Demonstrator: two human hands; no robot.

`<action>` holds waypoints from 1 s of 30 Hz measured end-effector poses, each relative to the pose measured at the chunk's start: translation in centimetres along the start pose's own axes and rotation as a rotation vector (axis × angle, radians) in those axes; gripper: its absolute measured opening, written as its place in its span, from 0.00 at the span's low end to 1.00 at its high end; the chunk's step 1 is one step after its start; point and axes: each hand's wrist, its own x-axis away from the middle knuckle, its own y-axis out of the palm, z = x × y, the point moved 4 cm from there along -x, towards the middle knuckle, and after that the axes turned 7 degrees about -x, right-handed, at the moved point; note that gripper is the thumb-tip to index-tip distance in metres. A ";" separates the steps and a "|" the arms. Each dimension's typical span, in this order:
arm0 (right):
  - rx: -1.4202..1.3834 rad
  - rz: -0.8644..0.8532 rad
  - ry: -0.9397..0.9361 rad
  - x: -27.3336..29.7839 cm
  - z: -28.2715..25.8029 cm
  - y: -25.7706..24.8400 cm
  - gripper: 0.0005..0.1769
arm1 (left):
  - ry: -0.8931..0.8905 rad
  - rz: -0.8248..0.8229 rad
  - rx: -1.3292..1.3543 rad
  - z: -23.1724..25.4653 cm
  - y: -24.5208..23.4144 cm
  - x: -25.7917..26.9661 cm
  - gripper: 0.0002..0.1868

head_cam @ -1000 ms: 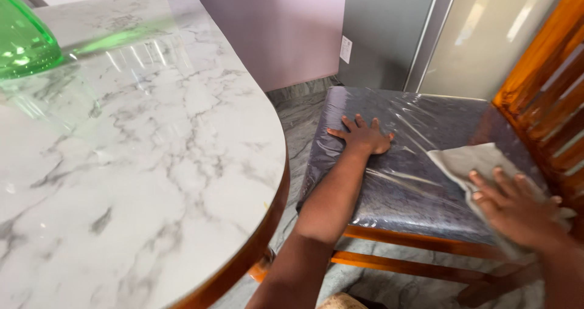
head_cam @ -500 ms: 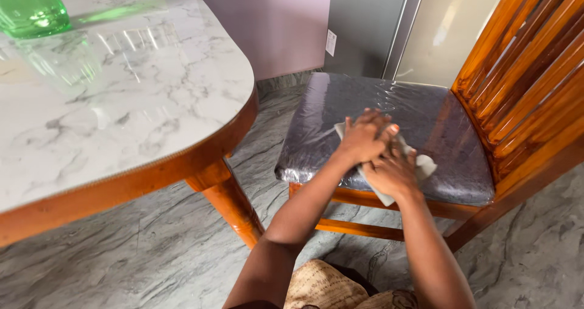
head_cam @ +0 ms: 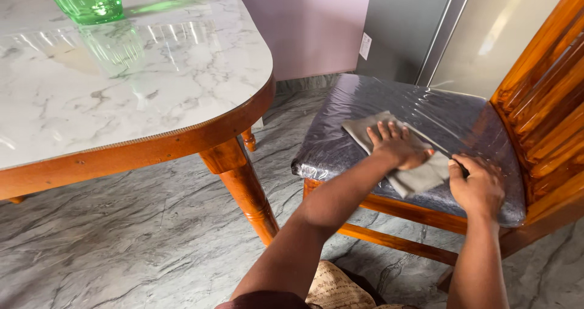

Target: The person sits on the floor and wipes the seat and wooden frame of a dining chair using a cloth. They systematically clean the plastic-covered seat surface and the wooden legs and backrest of the chair.

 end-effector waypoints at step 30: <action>0.019 -0.008 -0.017 0.5 2.5 1.5 0.13 | -0.267 0.262 0.285 -19.0 1.2 8.2 0.59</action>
